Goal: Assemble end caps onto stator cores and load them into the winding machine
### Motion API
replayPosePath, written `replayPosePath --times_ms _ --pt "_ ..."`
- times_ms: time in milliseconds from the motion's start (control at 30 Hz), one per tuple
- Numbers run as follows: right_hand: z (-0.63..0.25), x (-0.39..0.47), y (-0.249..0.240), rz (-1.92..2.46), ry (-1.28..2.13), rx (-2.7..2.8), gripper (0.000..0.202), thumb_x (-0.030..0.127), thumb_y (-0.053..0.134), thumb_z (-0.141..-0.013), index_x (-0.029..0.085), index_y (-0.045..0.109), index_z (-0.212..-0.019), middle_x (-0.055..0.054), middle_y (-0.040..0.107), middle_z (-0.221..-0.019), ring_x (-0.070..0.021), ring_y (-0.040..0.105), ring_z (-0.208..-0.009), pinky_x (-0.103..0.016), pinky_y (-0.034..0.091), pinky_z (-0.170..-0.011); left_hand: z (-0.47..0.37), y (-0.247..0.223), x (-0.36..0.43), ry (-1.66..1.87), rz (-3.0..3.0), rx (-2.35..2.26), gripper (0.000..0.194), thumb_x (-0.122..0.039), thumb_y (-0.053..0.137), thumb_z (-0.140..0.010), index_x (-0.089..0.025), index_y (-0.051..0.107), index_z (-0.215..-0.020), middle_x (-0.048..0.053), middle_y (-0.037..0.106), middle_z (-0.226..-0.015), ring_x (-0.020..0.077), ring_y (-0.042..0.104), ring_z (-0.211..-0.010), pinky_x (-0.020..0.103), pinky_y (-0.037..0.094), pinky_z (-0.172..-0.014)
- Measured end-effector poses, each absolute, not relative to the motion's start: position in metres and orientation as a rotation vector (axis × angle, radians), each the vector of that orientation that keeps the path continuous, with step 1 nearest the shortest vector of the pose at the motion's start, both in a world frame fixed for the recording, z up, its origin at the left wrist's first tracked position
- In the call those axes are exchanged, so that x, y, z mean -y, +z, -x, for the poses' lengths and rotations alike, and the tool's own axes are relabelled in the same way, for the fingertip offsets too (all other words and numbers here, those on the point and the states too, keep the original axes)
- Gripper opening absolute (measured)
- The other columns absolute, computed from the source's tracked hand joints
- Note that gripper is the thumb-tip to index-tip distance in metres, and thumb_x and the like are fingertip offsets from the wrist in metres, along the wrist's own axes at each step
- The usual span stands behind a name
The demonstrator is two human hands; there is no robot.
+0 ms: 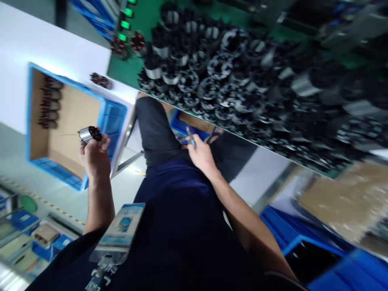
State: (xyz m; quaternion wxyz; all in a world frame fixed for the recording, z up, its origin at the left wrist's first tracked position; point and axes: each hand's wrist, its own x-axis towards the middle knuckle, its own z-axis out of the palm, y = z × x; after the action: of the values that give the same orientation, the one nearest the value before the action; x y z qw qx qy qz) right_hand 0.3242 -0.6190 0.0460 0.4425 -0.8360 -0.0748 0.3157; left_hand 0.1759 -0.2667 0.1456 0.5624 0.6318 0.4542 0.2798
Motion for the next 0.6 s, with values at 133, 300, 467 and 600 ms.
replayPosePath --times_ms 133,300,467,600 --pt "-0.325 0.634 0.034 2.050 0.802 0.183 0.018 0.042 0.074 -0.100 0.029 0.082 -0.110 -0.004 0.074 -0.075 -0.0253 0.060 -0.065 -0.040 0.043 -0.070 -0.119 0.173 0.155 0.744 -2.032 -1.504 0.028 -0.046 0.082 -0.098 -0.023 0.070 -0.108 0.008 0.084 -0.122 0.0239 0.084 -0.115 0.035 0.070 -0.103" --pt "-0.325 0.647 0.025 2.194 0.974 0.156 0.041 0.051 0.064 -0.093 0.026 0.085 -0.118 -0.009 0.081 -0.083 -0.0342 0.070 -0.074 -0.044 0.049 -0.077 -0.072 0.183 0.058 0.561 -2.172 -1.894 0.014 -0.020 0.088 -0.093 -0.021 0.074 -0.096 0.007 0.078 -0.103 0.0299 0.076 -0.126 0.047 0.062 -0.124" --pt "-0.330 0.652 0.030 2.241 1.068 0.194 0.043 0.054 0.067 -0.090 0.031 0.087 -0.120 -0.010 0.086 -0.092 -0.0428 0.083 -0.089 -0.051 0.058 -0.084 -0.073 0.155 0.024 0.304 -2.157 -1.964 0.024 -0.037 0.089 -0.111 -0.016 0.080 -0.114 0.005 0.081 -0.108 0.0246 0.080 -0.107 0.048 0.068 -0.109" --pt "-0.333 0.649 0.033 2.224 1.041 0.216 0.033 0.054 0.071 -0.091 0.038 0.086 -0.116 -0.009 0.088 -0.097 -0.0409 0.082 -0.082 -0.054 0.059 -0.084 -0.086 0.149 0.017 0.321 -2.205 -1.983 0.030 -0.040 0.082 -0.117 -0.016 0.079 -0.134 0.010 0.082 -0.130 0.0241 0.080 -0.113 0.045 0.070 -0.105"
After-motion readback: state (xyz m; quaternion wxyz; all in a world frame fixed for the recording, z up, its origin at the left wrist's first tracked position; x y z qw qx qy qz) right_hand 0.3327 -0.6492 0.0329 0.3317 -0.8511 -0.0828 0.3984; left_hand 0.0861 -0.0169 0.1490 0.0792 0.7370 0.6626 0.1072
